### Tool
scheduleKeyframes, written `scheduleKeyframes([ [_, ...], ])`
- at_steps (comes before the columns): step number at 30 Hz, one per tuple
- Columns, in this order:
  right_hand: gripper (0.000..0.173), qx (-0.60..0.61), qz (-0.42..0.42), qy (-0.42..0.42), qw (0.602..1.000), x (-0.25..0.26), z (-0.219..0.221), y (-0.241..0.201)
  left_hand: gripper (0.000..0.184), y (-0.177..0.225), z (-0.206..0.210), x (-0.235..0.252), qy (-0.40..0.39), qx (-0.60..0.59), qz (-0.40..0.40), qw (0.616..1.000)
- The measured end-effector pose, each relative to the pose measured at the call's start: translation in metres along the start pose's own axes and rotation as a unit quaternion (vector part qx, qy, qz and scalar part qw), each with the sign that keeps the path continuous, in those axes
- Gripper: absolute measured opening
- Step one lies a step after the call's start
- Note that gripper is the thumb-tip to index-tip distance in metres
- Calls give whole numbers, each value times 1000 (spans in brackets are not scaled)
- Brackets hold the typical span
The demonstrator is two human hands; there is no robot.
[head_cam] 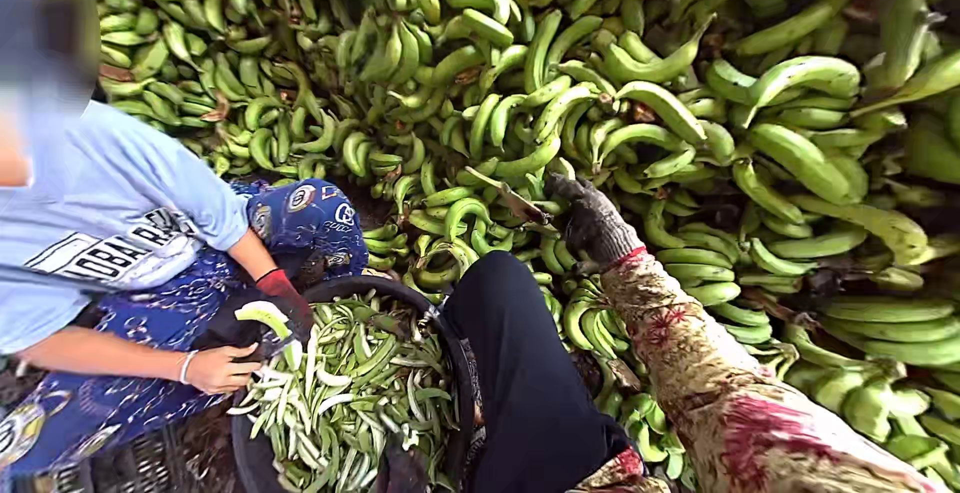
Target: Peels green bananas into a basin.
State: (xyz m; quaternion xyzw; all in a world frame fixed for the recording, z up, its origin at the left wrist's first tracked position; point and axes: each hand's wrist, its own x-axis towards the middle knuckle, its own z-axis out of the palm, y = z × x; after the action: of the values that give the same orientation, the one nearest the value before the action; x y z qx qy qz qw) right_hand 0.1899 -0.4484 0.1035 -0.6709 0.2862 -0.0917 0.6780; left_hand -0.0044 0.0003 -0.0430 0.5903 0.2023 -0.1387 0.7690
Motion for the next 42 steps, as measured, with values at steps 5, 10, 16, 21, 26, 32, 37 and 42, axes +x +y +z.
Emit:
scheduleKeyframes([
  [5, 72, -17, -45, -50, 998, -69, 102, -38, 40, 82, 85, -2, -8, 100, 18, 995],
  [10, 67, -56, -84, -109, 989, -133, 191, 10, 42, 107, 115, -7, 15, 86, 111, 990],
  [16, 69, -99, -56, -170, 979, -181, 231, 70, 38, 86, 93, -6, 86, 8, 52, 995],
  [21, 65, -136, -70, -197, 968, -196, 232, 86, 40, 72, 81, -4, 110, 16, 35, 993],
  [26, 63, -132, -48, -190, 972, -196, 236, 92, 38, 50, 84, -15, 93, 44, 11, 995],
  [32, 79, -76, 22, -248, 966, -162, 237, 71, 52, 22, 60, -20, 26, -69, -114, 991],
  [37, 54, 8, 186, -315, 931, -160, 236, 90, 37, 56, 27, -10, 72, -66, -30, 995],
  [42, 40, 66, 280, -410, 866, -172, 237, 100, 52, 71, 2, -10, 0, 217, 185, 959],
])
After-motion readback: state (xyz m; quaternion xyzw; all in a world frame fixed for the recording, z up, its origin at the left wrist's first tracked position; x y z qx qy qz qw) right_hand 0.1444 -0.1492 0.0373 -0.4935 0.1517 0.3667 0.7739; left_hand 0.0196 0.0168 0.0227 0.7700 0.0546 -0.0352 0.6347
